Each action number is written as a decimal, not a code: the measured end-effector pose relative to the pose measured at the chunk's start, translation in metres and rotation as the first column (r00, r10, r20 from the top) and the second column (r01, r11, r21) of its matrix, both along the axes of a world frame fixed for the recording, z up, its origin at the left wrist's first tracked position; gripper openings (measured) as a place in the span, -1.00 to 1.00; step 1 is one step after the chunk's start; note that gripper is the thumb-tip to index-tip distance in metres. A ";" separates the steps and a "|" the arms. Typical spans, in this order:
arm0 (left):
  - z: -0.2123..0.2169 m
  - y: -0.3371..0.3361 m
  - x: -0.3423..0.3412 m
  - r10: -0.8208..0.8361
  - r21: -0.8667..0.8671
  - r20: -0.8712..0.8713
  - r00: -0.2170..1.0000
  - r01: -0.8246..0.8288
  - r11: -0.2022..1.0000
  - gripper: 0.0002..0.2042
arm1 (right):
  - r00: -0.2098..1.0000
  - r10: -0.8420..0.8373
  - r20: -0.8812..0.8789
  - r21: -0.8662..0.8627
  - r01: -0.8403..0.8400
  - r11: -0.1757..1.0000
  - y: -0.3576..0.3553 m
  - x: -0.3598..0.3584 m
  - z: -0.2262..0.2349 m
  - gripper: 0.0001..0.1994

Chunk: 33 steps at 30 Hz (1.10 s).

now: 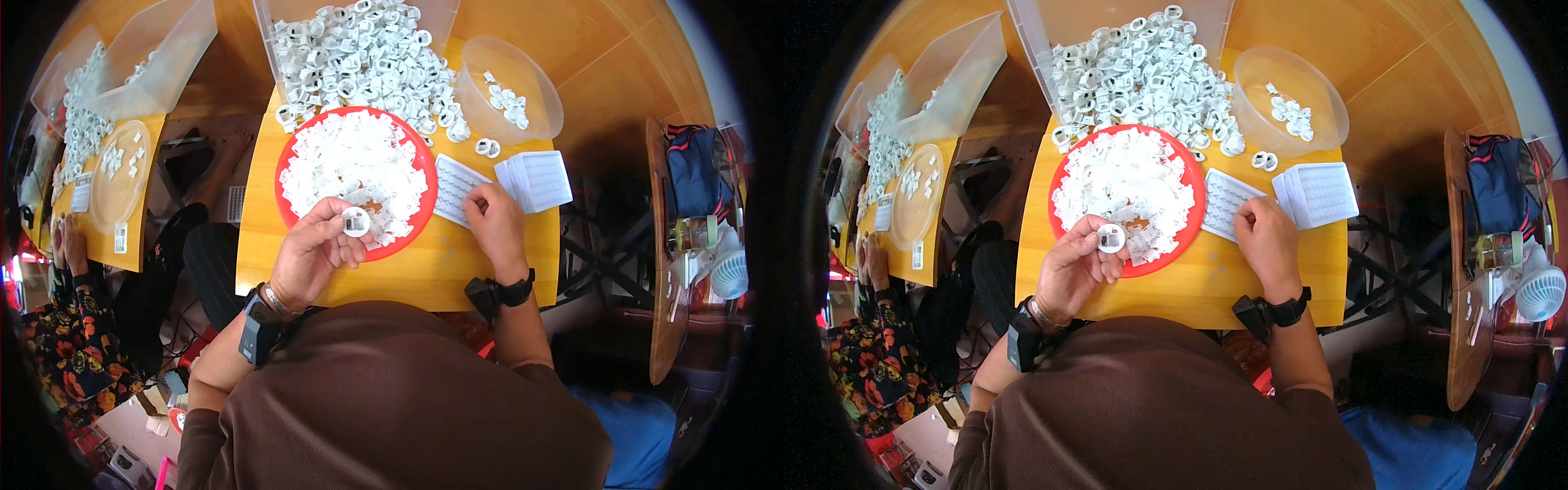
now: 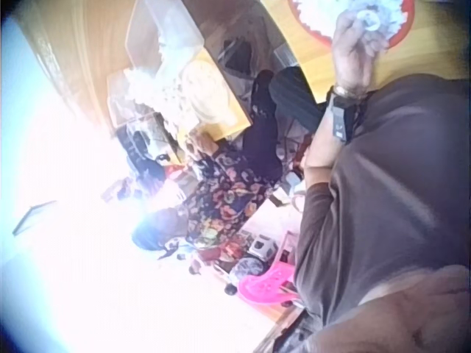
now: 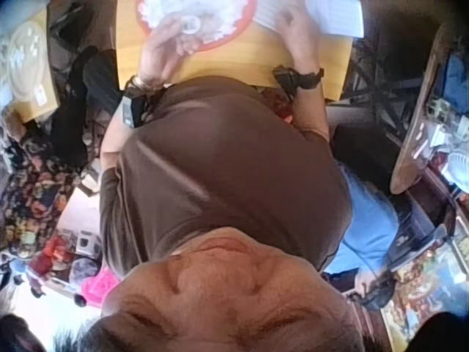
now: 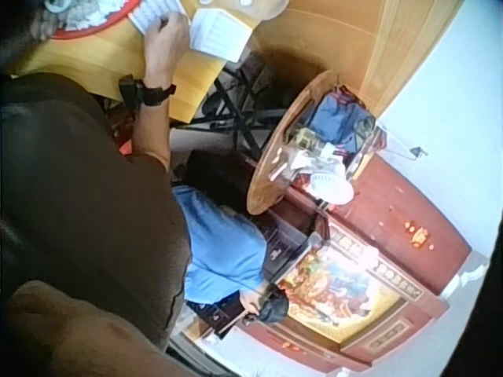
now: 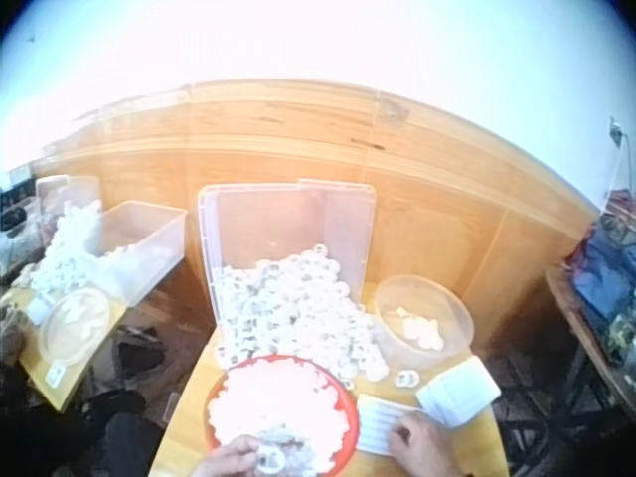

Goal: The recorder is assembling small white plastic components by inserting small black pieces into them.

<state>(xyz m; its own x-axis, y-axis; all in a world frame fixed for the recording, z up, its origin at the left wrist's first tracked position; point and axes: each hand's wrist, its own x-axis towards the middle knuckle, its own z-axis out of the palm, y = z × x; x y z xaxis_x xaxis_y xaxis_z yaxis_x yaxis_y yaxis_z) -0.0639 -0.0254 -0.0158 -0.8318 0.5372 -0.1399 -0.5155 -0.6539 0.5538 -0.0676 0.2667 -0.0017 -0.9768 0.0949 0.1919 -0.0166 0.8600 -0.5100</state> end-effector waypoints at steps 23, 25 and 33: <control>0.021 0.014 0.011 0.009 -0.252 -0.120 0.993 -0.039 0.967 -0.79 | 0.746 0.509 -0.430 -0.047 -0.581 0.812 -0.096 0.010 0.041 -0.83; 0.023 0.014 0.011 -0.006 -0.293 -0.148 0.989 -0.038 0.955 -0.80 | 0.750 0.543 -0.378 -0.023 -0.594 0.804 -0.094 0.010 0.041 -0.85; 0.019 0.013 0.013 -0.093 -0.390 -0.219 0.971 0.000 0.921 -0.83 | 0.842 0.539 -0.004 -0.527 -0.460 0.715 -0.087 0.008 0.039 -0.86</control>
<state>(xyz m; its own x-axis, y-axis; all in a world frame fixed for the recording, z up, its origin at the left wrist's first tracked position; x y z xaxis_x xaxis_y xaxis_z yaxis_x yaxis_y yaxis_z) -0.0509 -0.0124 0.0036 -0.8409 0.5192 -0.1526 -0.3691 -0.3441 0.8633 -0.0593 0.1793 0.0370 -0.9203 -0.3731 0.1174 -0.2665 0.3783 -0.8865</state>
